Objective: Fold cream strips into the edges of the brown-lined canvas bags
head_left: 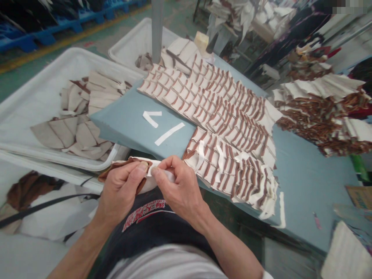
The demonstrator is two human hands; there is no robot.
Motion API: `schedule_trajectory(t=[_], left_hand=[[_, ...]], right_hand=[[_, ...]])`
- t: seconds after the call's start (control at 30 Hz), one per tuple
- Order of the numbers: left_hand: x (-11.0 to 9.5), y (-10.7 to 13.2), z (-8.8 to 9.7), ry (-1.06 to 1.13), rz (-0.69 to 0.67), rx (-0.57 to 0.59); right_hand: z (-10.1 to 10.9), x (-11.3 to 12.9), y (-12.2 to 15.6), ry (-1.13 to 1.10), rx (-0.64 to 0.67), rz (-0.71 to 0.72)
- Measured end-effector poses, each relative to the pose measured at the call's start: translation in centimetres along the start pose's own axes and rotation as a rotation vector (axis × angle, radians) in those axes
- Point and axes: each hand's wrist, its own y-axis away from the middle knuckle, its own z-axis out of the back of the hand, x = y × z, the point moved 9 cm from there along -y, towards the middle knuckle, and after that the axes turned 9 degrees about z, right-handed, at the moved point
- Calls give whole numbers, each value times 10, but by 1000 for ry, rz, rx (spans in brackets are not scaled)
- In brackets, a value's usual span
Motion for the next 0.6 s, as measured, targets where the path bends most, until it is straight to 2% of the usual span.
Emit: schedule_trajectory(t=[0.33,0.6], left_hand=[[-11,-1,4,62,14,-2],[-4,-6,5,104,36,30]], right_hand=[[-5,2,-4,89,-23,-17],[-10,-1,-6,145,-14,-16]])
